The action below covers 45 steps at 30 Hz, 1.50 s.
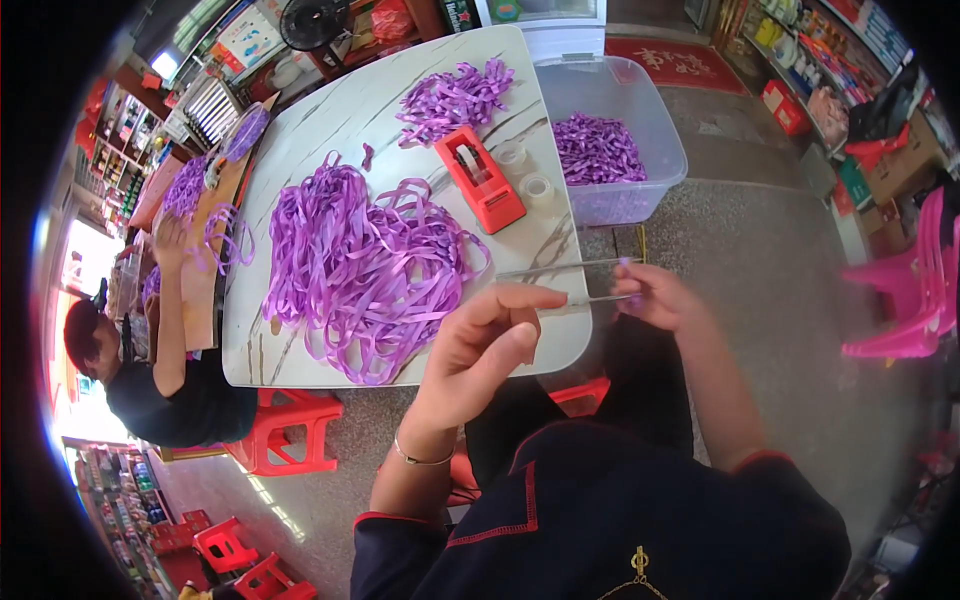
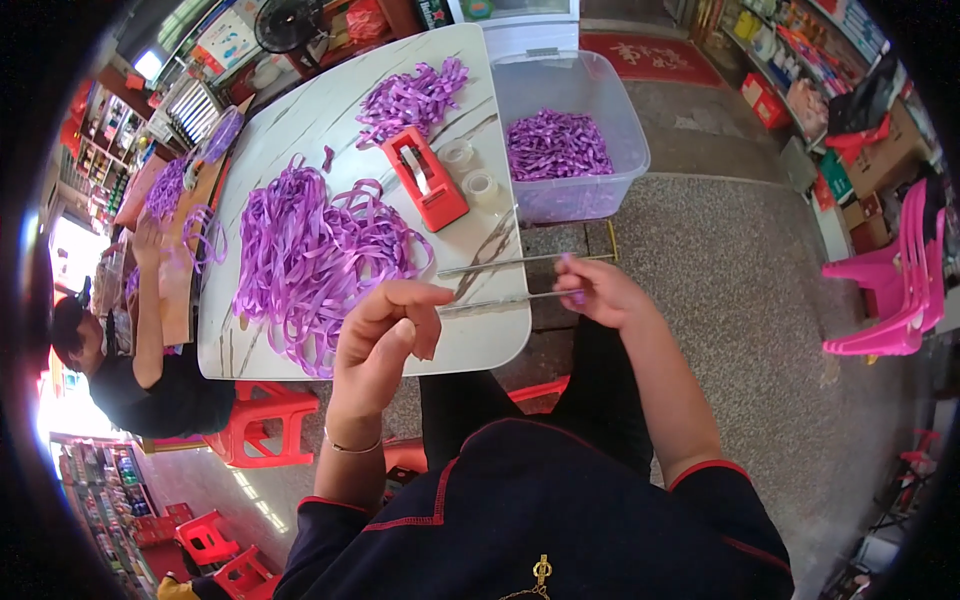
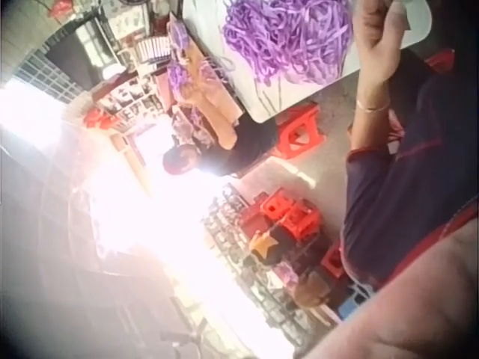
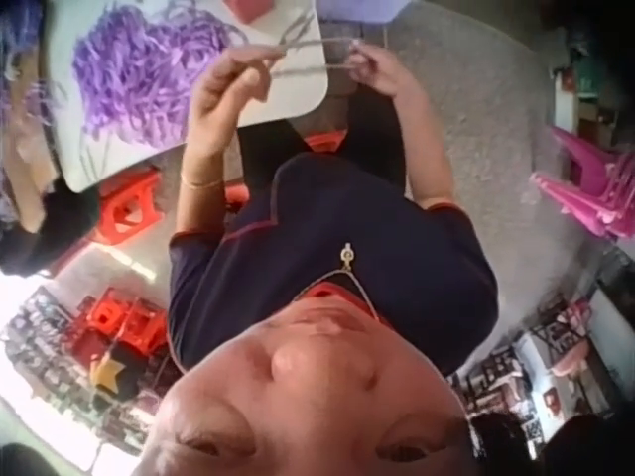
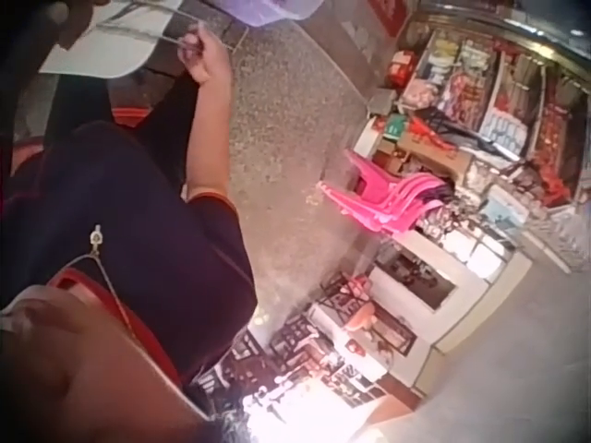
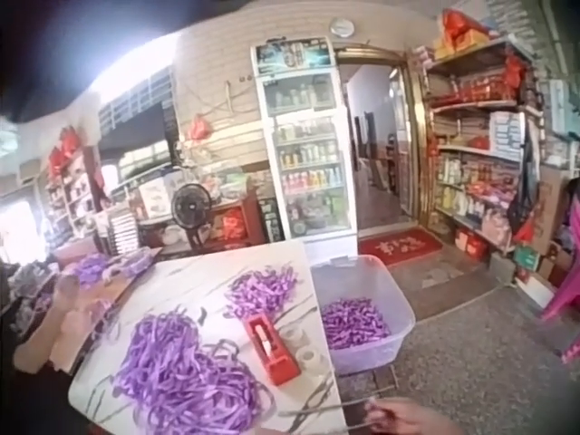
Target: Manually assemble and sort purple elastic straps using a wooden jig on a work table.
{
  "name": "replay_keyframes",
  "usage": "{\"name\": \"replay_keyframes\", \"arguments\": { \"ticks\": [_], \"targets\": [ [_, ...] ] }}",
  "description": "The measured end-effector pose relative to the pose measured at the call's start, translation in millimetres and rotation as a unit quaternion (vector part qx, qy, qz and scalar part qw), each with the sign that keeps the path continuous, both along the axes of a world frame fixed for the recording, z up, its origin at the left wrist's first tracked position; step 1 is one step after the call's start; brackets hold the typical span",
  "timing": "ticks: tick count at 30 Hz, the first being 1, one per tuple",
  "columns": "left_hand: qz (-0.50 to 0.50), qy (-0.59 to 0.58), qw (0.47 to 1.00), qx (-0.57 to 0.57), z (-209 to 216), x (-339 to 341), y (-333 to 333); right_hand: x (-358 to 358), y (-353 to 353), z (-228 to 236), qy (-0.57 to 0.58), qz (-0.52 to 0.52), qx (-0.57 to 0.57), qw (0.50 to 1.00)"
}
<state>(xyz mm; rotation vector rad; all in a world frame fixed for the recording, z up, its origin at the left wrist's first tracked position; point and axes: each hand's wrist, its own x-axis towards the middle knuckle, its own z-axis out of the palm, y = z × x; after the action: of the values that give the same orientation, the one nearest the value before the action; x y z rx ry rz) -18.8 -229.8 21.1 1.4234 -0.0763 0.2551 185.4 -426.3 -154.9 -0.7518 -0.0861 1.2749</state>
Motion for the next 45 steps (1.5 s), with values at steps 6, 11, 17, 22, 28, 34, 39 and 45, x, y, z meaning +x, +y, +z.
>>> {"name": "replay_keyframes", "arguments": {
  "ticks": [6, 11, 17, 22, 28, 34, 39, 45],
  "targets": [
    [-0.044, 0.003, 0.982, 0.186, -24.6, 12.9, -12.3, -26.5, -35.5, 93.8, -0.326, -0.072, -0.192, 0.923],
    [-0.094, -0.034, 0.977, 0.187, -34.3, 30.1, -28.9, -71.8, -17.9, 135.2, -0.447, 0.077, -0.103, 0.885],
    [-0.067, -0.031, 0.972, 0.225, -43.8, 27.5, -16.9, -87.1, 0.9, 142.1, -0.415, 0.094, -0.066, 0.902],
    [-0.006, -0.002, 0.972, 0.234, -49.9, 22.8, -9.8, -96.0, 9.8, 145.1, -0.615, 0.082, -0.141, 0.771],
    [0.014, 0.015, 0.975, 0.22, -53.2, 25.6, -4.2, -95.3, 18.4, 138.1, -0.612, 0.001, -0.178, 0.77],
    [0.013, 0.013, 0.972, 0.234, -58.5, 28.8, 3.7, -90.3, 22.4, 140.0, -0.645, 0.008, -0.168, 0.745],
    [0.014, 0.027, 0.975, 0.219, -61.3, 28.3, 9.1, -84.3, 20.6, 135.7, -0.656, 0.008, -0.171, 0.736],
    [0.117, -0.019, 0.947, 0.298, -35.6, 55.6, 54.7, -67.4, 15.8, 148.8, -0.697, -0.09, -0.168, 0.691]
  ]
}}
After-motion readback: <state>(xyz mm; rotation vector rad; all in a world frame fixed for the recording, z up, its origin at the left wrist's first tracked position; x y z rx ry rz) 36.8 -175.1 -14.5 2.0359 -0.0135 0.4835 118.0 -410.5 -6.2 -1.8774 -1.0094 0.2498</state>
